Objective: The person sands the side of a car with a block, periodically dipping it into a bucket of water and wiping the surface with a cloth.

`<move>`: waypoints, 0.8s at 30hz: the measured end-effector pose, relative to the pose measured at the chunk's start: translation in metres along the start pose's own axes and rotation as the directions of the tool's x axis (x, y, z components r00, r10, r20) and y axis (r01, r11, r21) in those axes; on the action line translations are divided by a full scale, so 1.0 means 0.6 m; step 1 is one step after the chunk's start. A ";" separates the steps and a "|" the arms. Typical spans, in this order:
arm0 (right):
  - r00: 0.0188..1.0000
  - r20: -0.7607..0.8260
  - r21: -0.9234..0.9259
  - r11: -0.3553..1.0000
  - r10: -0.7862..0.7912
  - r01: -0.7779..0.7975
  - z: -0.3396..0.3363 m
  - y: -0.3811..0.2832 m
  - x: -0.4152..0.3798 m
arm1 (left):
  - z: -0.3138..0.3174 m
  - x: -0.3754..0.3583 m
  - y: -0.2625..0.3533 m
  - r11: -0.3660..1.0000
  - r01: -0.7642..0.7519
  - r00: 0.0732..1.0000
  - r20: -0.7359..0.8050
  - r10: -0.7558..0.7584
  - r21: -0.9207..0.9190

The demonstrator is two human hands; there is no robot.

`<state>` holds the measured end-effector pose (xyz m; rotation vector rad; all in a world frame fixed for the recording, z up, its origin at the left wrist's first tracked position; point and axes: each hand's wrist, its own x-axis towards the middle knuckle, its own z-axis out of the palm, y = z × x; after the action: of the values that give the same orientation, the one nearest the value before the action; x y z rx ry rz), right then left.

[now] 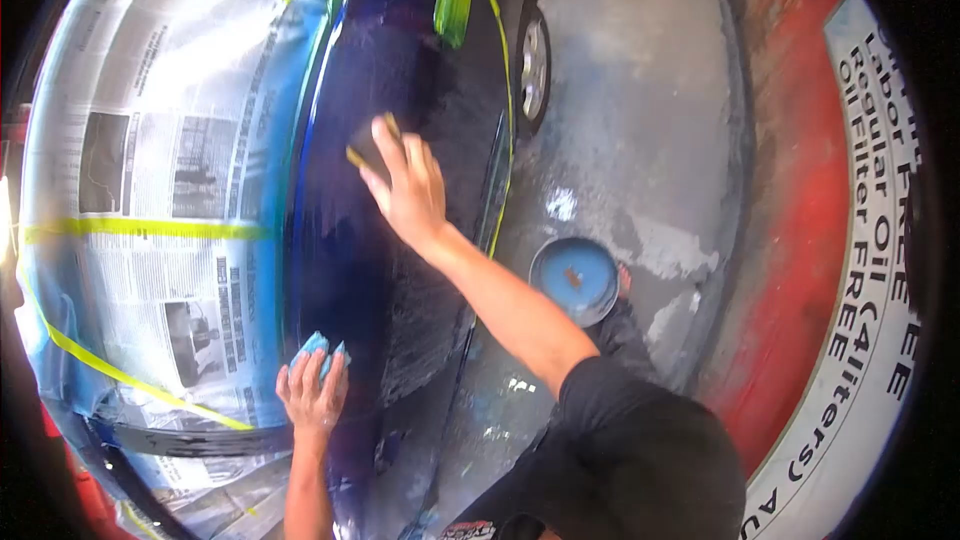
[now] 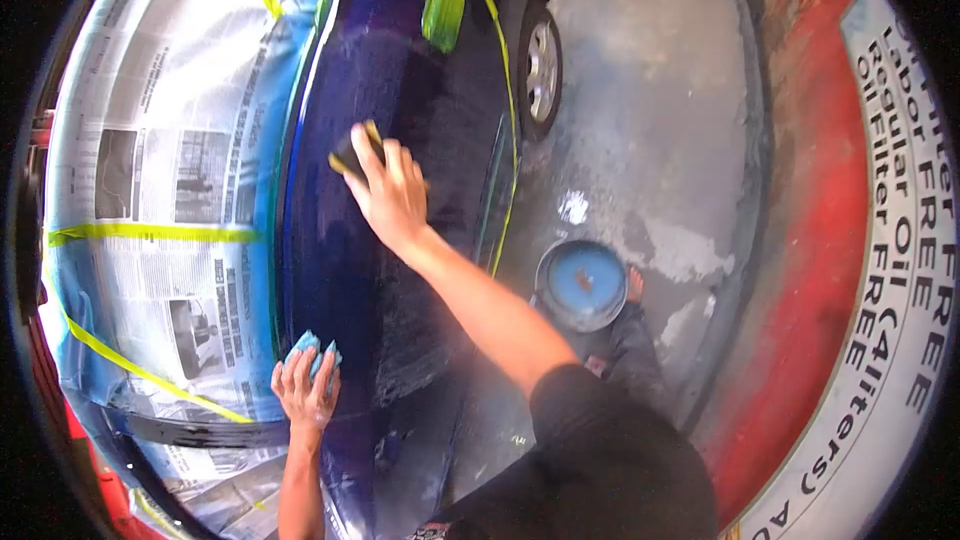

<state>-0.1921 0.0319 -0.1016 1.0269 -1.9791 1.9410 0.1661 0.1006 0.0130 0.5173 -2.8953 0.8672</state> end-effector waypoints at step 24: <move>0.530 0.659 -0.130 0.774 0.534 -0.619 -0.331 0.111 -0.470 | 0.093 0.368 0.020 0.985 0.174 0.978 -0.119 -0.171 0.020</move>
<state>-0.0863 0.3076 -0.2921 1.3687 -2.9605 2.2250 -0.0445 0.0141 -0.0031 0.6841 -2.6883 0.8850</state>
